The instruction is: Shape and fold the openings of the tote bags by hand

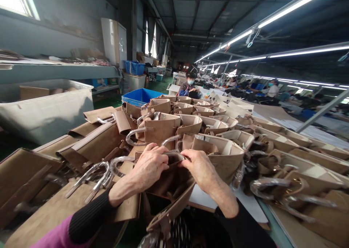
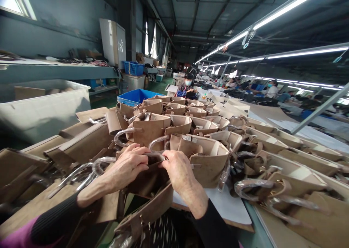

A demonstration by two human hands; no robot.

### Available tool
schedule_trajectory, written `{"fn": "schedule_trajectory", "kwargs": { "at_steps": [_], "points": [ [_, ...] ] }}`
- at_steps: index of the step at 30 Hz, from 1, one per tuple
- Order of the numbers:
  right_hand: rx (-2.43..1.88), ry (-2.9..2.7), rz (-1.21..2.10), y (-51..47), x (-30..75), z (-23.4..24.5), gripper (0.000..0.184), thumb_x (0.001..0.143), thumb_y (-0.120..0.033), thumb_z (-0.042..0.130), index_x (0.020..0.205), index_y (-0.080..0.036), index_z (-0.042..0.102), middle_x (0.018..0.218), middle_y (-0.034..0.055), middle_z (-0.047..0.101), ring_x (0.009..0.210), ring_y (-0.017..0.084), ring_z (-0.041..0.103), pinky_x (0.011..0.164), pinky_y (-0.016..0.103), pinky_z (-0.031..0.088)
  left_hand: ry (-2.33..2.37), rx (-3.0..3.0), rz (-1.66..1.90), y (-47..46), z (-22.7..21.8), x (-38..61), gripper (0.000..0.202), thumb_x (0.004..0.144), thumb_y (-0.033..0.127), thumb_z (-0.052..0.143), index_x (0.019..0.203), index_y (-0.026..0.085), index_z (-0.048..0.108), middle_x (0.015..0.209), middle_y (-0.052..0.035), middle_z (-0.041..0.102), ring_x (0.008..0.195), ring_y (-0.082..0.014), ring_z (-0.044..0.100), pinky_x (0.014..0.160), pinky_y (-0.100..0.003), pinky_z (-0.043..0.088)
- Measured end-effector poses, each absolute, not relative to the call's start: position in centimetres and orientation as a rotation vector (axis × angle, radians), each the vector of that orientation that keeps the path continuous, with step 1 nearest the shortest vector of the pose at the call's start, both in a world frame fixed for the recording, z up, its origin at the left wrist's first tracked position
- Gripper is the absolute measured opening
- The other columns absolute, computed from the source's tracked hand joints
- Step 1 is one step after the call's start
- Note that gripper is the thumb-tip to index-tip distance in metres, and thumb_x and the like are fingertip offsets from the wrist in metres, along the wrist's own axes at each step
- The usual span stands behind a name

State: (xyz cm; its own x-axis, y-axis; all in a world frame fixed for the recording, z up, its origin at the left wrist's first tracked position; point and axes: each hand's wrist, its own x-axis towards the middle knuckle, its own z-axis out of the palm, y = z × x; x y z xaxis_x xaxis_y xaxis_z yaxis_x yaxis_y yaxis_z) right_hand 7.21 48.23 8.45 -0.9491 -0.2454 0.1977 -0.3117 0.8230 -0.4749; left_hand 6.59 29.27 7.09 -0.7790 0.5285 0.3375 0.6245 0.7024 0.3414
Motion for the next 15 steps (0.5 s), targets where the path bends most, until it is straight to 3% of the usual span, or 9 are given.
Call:
{"fn": "schedule_trajectory", "kwargs": {
  "at_steps": [7, 15],
  "points": [
    [0.447, -2.885, 0.835, 48.7, 6.6, 8.8, 0.013, 0.082, -0.021, 0.059, 0.075, -0.024, 0.069, 0.062, -0.0034, 0.061, 0.064, 0.016, 0.056, 0.06, 0.024, 0.034, -2.626, -0.688, -0.82, 29.6, 6.1, 5.5, 0.015, 0.08, 0.013, 0.051, 0.066, 0.017, 0.053, 0.077, -0.0021, 0.061, 0.08, -0.0172, 0.055, 0.077, -0.03, 0.039],
    [0.436, -2.863, 0.792, 48.2, 6.3, 8.3, 0.016, 0.084, -0.024, 0.058, 0.07, -0.024, 0.066, 0.058, -0.0041, 0.058, 0.06, 0.015, 0.054, 0.058, 0.024, 0.032, -2.784, -0.31, -1.017, 29.8, 6.7, 4.6, 0.024, 0.071, 0.021, 0.063, 0.056, 0.017, 0.044, 0.056, 0.0044, 0.047, 0.057, -0.0106, 0.041, 0.056, -0.024, 0.027]
  ]
}}
